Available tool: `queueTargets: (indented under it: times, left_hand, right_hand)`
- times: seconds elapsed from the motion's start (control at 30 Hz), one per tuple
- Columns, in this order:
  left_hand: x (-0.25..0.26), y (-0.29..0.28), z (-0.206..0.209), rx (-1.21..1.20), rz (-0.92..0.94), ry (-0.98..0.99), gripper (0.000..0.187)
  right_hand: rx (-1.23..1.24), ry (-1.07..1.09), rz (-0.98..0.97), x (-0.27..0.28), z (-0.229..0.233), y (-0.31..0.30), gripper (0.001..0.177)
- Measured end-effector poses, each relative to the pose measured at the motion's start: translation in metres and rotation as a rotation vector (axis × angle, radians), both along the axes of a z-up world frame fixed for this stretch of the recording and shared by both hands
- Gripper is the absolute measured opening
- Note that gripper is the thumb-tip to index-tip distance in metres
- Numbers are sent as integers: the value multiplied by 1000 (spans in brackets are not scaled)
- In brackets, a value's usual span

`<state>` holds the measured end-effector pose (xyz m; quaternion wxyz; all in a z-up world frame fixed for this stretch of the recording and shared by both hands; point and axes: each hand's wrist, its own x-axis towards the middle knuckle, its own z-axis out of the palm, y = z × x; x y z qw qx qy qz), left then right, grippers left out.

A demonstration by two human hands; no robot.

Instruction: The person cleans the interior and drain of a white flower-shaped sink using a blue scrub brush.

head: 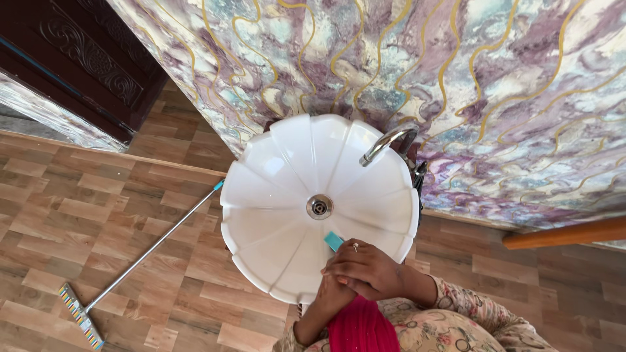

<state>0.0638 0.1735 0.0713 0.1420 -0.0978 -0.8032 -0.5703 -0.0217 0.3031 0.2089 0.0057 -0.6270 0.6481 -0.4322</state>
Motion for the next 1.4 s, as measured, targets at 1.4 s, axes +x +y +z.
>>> queueTargets:
  times: [1.4]
  left_hand:
    - [-13,-69,-152,-409,95,239,42]
  right_hand:
    - [221,-303,123,-23,-10,-58,32]
